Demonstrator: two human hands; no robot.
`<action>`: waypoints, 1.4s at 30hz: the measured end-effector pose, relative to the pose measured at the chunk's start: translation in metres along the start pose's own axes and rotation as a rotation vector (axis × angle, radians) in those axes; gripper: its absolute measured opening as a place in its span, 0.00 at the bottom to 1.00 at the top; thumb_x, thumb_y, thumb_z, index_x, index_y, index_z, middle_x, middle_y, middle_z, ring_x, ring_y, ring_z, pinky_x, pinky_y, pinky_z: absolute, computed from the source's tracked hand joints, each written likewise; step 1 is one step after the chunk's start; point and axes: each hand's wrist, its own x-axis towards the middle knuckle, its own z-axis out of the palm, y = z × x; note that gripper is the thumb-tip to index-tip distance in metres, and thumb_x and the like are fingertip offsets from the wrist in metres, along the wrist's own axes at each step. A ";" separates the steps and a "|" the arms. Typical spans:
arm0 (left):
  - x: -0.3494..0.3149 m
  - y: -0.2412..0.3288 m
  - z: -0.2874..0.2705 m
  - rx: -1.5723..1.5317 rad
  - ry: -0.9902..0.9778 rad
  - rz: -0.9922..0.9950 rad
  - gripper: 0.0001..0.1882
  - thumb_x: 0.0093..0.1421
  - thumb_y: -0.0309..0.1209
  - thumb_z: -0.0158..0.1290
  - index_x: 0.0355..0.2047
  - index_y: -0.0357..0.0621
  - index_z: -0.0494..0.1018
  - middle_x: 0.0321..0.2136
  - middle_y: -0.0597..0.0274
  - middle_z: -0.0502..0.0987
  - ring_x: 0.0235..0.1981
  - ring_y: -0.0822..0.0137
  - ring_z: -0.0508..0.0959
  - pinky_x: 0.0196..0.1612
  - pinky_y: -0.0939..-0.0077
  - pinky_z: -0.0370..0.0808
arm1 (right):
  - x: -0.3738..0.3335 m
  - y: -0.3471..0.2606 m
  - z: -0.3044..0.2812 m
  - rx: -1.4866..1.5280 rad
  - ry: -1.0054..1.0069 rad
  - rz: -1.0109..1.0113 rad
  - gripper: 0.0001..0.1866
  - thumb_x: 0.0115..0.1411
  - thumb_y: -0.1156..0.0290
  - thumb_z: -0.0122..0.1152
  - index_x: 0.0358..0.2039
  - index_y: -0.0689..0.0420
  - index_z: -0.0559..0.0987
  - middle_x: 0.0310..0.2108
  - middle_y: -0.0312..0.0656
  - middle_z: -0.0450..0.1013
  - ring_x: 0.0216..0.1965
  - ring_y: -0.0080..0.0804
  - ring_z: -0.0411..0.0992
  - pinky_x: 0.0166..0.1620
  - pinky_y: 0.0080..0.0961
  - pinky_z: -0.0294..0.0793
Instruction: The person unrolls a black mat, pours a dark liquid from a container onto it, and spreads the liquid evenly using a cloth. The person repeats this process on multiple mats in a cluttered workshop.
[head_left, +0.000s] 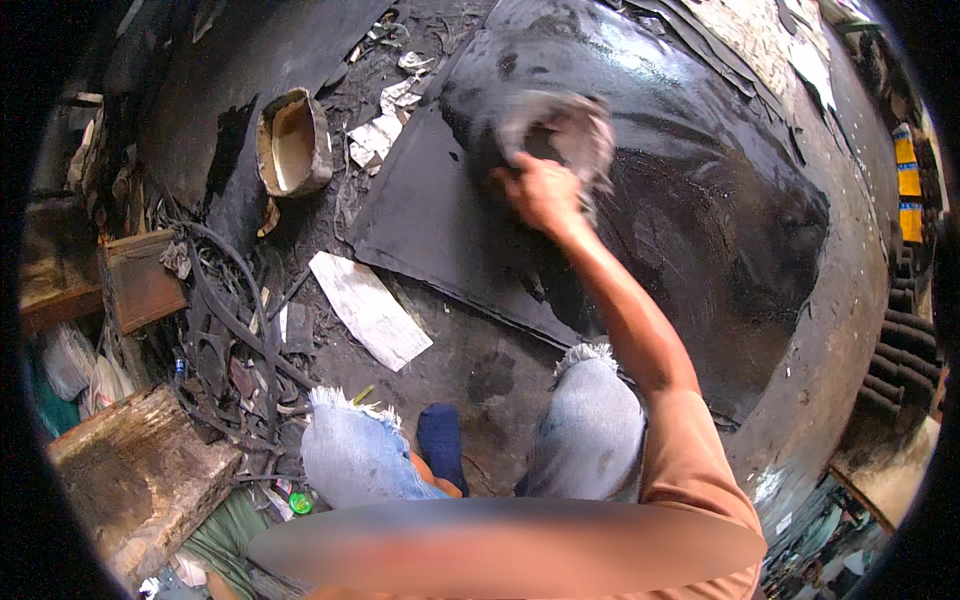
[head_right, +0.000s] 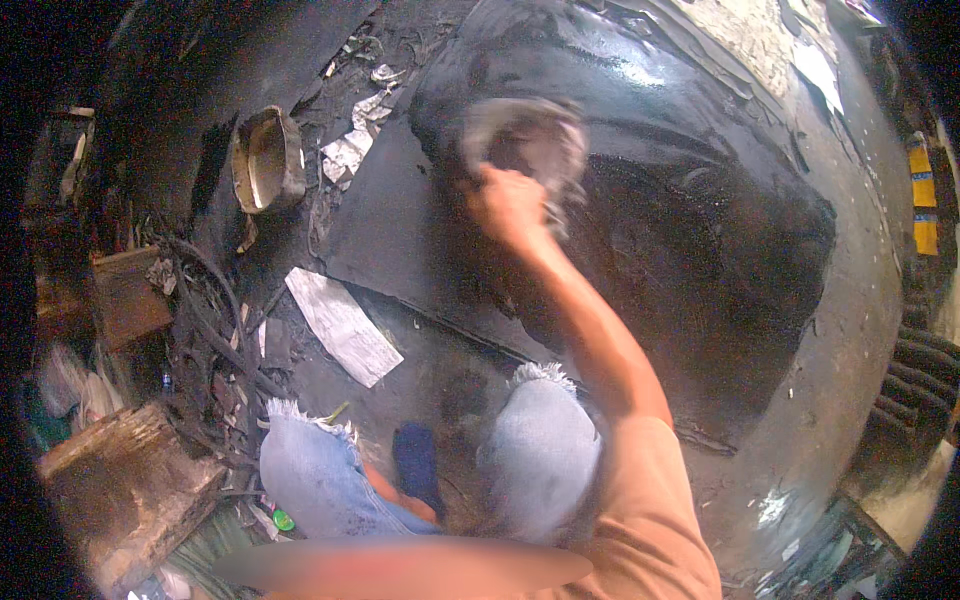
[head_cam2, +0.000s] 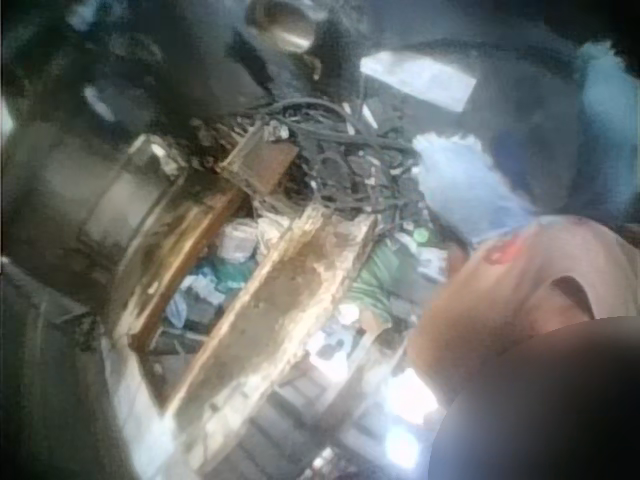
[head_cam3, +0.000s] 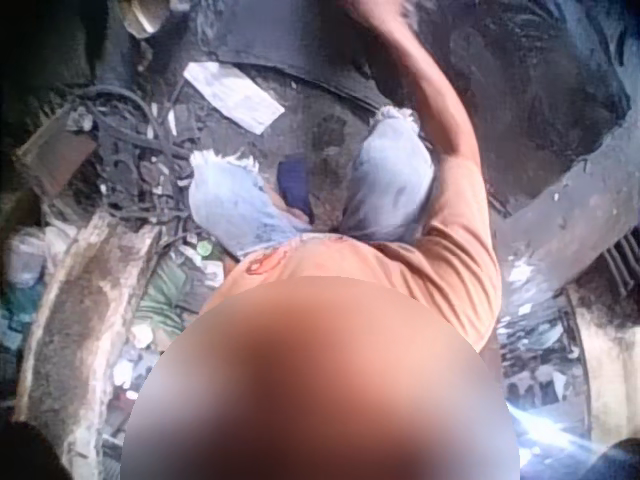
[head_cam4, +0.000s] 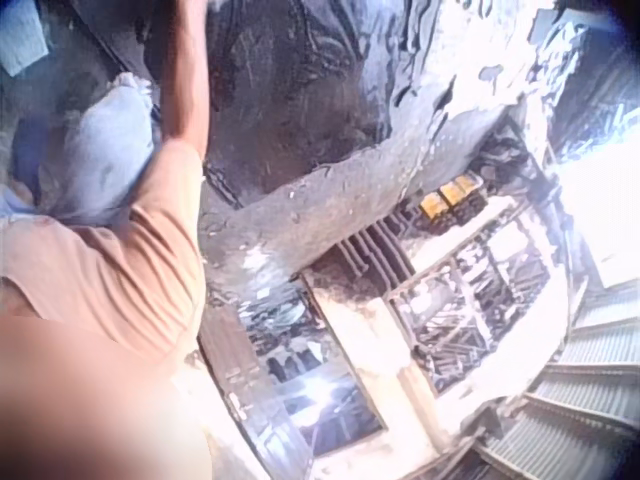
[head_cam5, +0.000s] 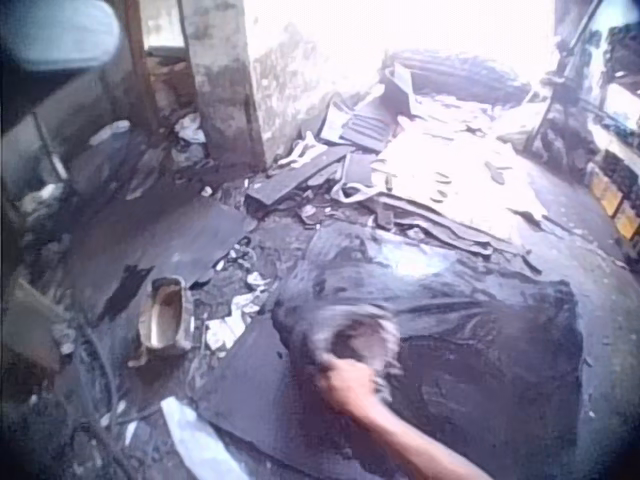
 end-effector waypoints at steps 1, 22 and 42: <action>-0.008 -0.008 0.004 -0.029 0.007 -0.027 0.26 0.63 0.23 0.55 0.62 0.40 0.67 0.59 0.51 0.71 0.55 0.59 0.75 0.56 0.66 0.73 | -0.004 -0.024 0.016 -0.022 -0.117 -0.050 0.19 0.63 0.50 0.59 0.40 0.55 0.79 0.29 0.53 0.79 0.32 0.51 0.79 0.33 0.48 0.77; 0.059 0.090 0.019 -0.092 -0.048 0.165 0.28 0.64 0.23 0.55 0.64 0.39 0.63 0.54 0.48 0.74 0.46 0.62 0.80 0.49 0.69 0.76 | -0.086 -0.097 0.041 0.037 -0.563 -0.348 0.18 0.63 0.50 0.60 0.39 0.54 0.78 0.24 0.49 0.79 0.26 0.49 0.80 0.29 0.45 0.77; 0.170 0.082 0.042 -0.410 -0.227 0.071 0.27 0.67 0.27 0.53 0.66 0.43 0.62 0.55 0.43 0.73 0.50 0.57 0.78 0.56 0.64 0.73 | -0.415 0.110 -0.111 -0.108 0.262 0.924 0.28 0.63 0.48 0.62 0.32 0.67 0.79 0.31 0.60 0.78 0.34 0.57 0.77 0.39 0.44 0.73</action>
